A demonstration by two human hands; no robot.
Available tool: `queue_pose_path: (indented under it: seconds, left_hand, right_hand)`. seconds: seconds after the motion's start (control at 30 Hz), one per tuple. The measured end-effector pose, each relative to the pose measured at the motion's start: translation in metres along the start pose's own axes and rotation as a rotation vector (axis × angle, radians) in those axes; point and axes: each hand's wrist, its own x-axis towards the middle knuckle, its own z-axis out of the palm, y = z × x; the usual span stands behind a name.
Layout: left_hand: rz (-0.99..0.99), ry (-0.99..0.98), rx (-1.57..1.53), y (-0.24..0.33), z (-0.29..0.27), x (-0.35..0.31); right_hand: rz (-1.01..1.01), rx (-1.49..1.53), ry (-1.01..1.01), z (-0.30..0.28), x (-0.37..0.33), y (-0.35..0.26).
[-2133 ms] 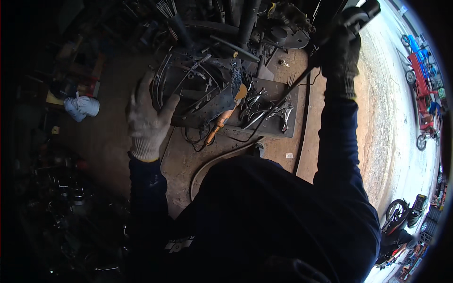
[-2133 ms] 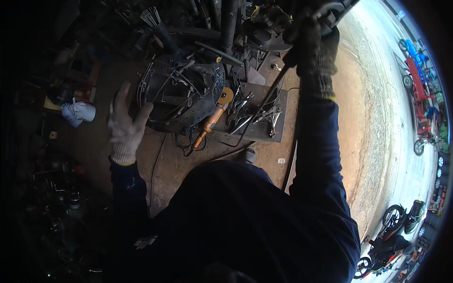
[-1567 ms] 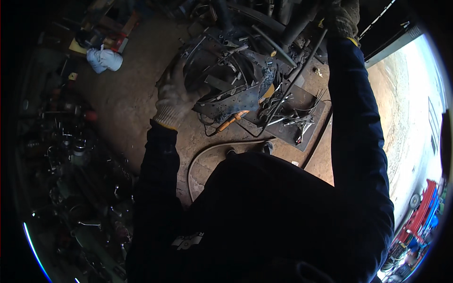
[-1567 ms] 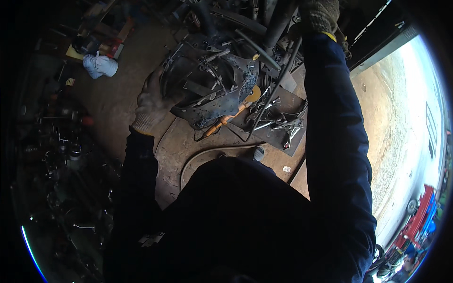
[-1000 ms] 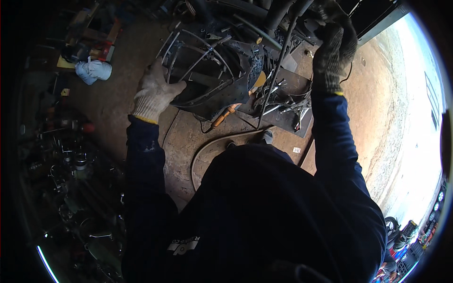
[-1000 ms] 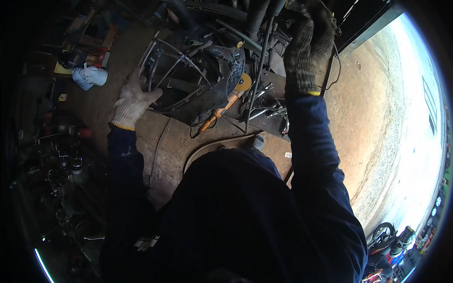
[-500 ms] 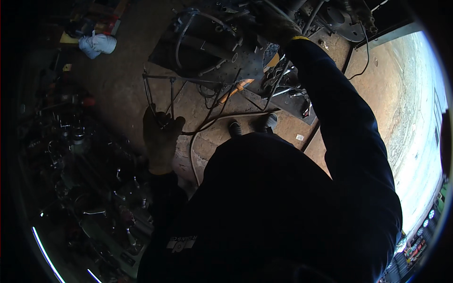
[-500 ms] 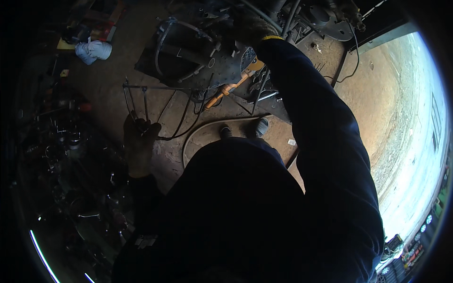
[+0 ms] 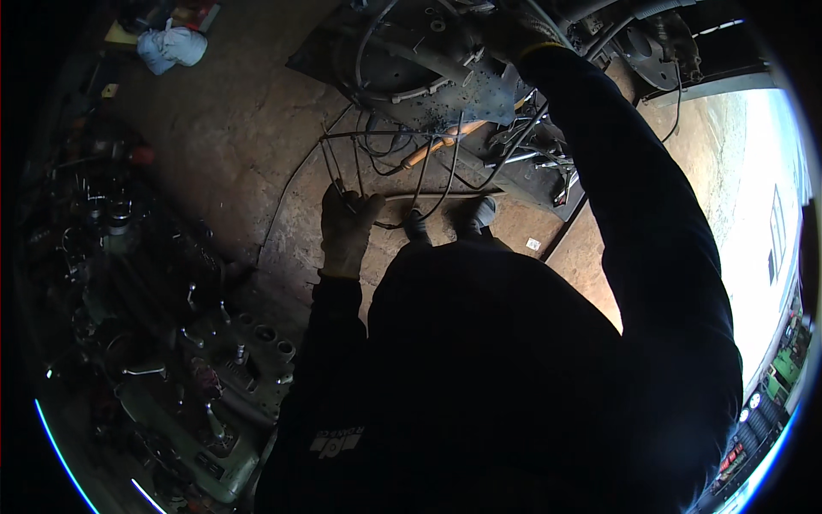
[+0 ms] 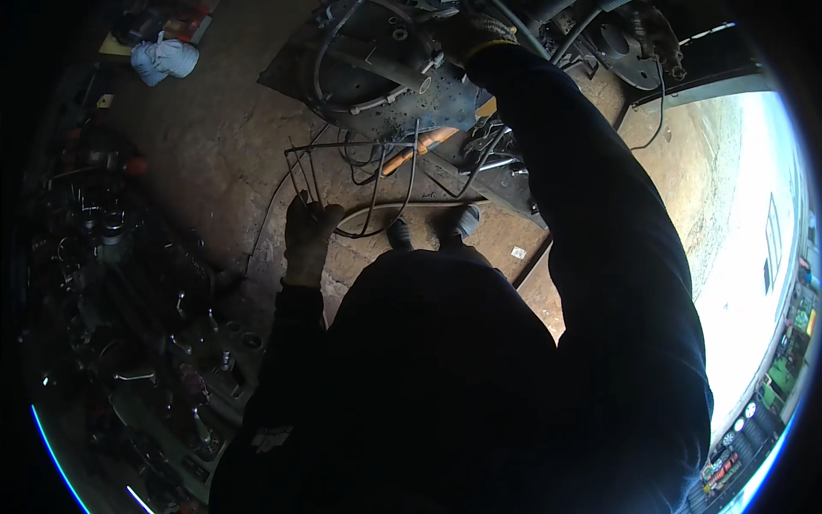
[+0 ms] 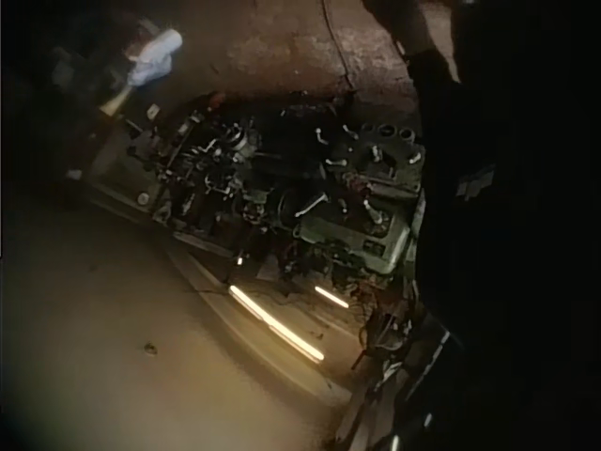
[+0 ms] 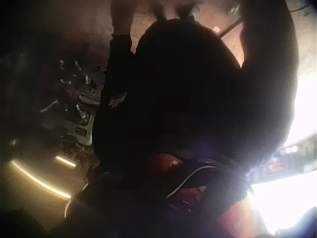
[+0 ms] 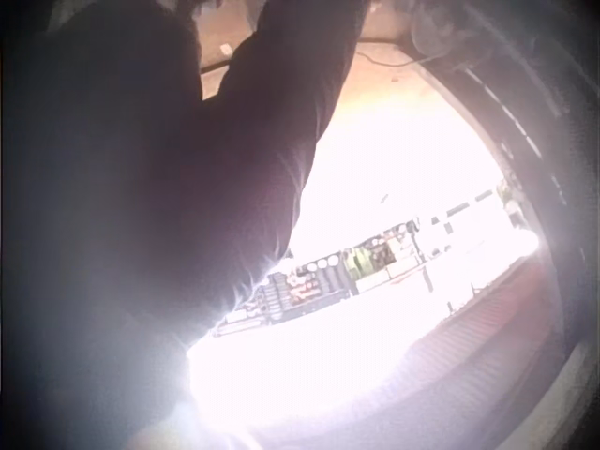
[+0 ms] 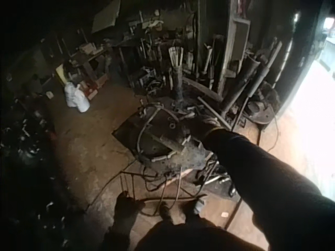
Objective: The person welds metal wire pieces together using a welding electrode holder, then strikes the welded joints with a chipping hammer to remove slag.
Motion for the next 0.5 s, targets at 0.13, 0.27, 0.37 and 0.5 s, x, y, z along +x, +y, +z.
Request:
queue_pose_path:
  seconds: [0.13, 0.27, 0.37, 0.5]
  left_hand:
    - [0.116, -0.006, 0.076, -0.016, 0.002, 0.013]
    - [0.011, -0.178, -0.089, -0.046, 0.003, 0.038]
    - [-0.127, -0.292, -0.300, -0.068, -0.001, 0.052]
    - [-0.121, -0.381, -0.289, -0.075, 0.002, 0.062]
  right_hand:
    - [-0.196, -0.412, 0.070, 0.027, 0.030, 0.032]
    - [-0.171, -0.439, -0.082, 0.019, 0.038, 0.032]
    - [-0.202, -0.327, 0.041, 0.016, 0.018, -0.003]
    - [-0.139, -0.179, -0.089, -0.012, 0.017, -0.002]
